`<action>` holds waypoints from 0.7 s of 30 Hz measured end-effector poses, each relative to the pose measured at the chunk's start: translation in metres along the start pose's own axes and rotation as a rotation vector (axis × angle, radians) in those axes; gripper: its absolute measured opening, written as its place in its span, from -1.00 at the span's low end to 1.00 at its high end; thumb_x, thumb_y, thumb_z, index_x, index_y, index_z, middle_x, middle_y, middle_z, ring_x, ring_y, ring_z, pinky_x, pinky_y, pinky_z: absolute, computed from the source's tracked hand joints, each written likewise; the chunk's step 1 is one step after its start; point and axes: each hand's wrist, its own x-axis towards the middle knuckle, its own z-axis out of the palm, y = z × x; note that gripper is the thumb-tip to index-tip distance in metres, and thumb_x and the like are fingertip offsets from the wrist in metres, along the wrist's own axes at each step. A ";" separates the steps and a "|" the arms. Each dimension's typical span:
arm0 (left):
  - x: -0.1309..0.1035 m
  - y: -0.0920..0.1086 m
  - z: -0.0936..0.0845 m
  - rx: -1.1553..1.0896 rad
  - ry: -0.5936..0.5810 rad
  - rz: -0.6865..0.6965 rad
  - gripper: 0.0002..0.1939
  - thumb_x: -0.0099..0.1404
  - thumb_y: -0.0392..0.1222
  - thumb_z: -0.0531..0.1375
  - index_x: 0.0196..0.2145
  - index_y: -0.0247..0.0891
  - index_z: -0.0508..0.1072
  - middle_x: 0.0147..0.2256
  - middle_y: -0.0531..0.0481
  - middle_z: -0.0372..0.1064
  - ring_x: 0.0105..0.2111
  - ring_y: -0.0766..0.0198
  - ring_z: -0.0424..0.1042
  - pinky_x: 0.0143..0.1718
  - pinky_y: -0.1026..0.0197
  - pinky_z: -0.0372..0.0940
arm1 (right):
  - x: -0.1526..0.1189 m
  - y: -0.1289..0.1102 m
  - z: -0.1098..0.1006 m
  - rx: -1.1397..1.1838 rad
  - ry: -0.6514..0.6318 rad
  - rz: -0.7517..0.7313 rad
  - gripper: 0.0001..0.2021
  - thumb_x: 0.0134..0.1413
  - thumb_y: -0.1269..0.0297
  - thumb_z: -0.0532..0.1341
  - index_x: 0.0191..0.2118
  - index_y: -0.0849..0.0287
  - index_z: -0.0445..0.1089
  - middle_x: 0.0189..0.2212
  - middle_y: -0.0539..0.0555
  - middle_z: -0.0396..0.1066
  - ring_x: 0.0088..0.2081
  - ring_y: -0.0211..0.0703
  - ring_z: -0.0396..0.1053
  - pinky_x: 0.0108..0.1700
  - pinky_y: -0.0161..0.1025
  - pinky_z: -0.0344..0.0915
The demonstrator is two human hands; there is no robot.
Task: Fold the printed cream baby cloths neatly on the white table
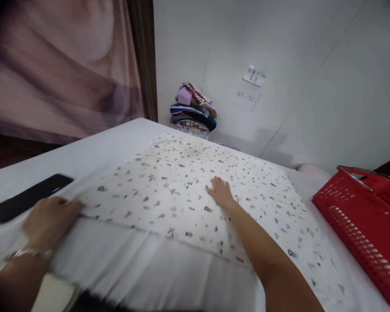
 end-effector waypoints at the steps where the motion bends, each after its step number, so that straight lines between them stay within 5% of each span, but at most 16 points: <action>1: -0.002 0.003 -0.001 0.034 -0.009 -0.019 -0.73 0.08 -0.02 0.02 -0.50 -0.25 0.39 -0.37 -0.09 0.40 -0.39 0.11 0.35 -0.51 0.20 0.20 | -0.009 0.000 0.002 -0.005 -0.007 0.015 -0.37 0.24 -0.08 -0.20 0.32 0.12 -0.11 0.35 0.08 -0.30 0.34 -0.04 -0.36 0.28 0.07 -0.32; 4: -0.007 0.007 0.000 -0.003 0.047 0.023 -0.73 0.09 -0.09 0.05 -0.37 -0.30 0.44 -0.27 -0.13 0.40 -0.32 0.13 0.35 -0.42 0.19 0.23 | -0.027 -0.003 0.004 0.003 0.028 0.076 -0.36 0.26 -0.06 -0.23 0.32 0.23 -0.11 0.34 0.19 -0.32 0.34 0.07 -0.37 0.26 0.17 -0.30; 9: -0.013 0.003 0.003 -0.122 0.051 0.042 -0.71 0.13 -0.14 0.08 -0.30 -0.39 0.45 -0.21 -0.20 0.39 -0.26 0.08 0.35 -0.29 0.13 0.26 | -0.071 -0.028 0.016 0.011 0.034 -0.273 -0.36 0.25 -0.11 -0.23 0.32 0.12 -0.10 0.35 0.11 -0.29 0.34 0.00 -0.36 0.28 0.11 -0.29; 15: -0.007 0.003 -0.008 -0.207 -0.052 0.012 -0.80 0.12 -0.18 0.12 -0.35 -0.35 0.44 -0.29 -0.21 0.42 -0.27 0.05 0.39 -0.32 0.15 0.25 | -0.120 -0.046 0.019 0.065 0.095 -0.318 -0.39 0.26 -0.08 -0.17 0.28 0.16 0.02 0.32 0.18 -0.15 0.32 0.08 -0.26 0.25 0.19 -0.20; 18: -0.003 0.004 -0.019 -0.228 -0.121 0.040 -0.80 0.14 -0.19 0.14 -0.37 -0.41 0.43 -0.36 -0.22 0.42 -0.31 0.06 0.40 -0.34 0.15 0.24 | -0.139 -0.059 0.024 0.174 0.168 -0.559 -0.48 0.26 -0.02 -0.09 0.19 0.14 0.20 0.22 0.16 0.12 0.26 0.02 -0.02 0.23 0.06 -0.02; 21: -0.010 0.008 -0.028 -0.226 -0.081 0.099 -0.64 0.14 -0.13 0.20 -0.21 -0.52 0.42 -0.22 -0.34 0.40 -0.20 -0.03 0.37 -0.23 0.05 0.25 | -0.153 -0.072 0.033 0.251 0.274 -0.670 -0.62 0.24 0.08 0.01 0.04 0.12 0.36 0.02 0.17 0.35 0.07 -0.02 0.24 0.11 -0.03 0.17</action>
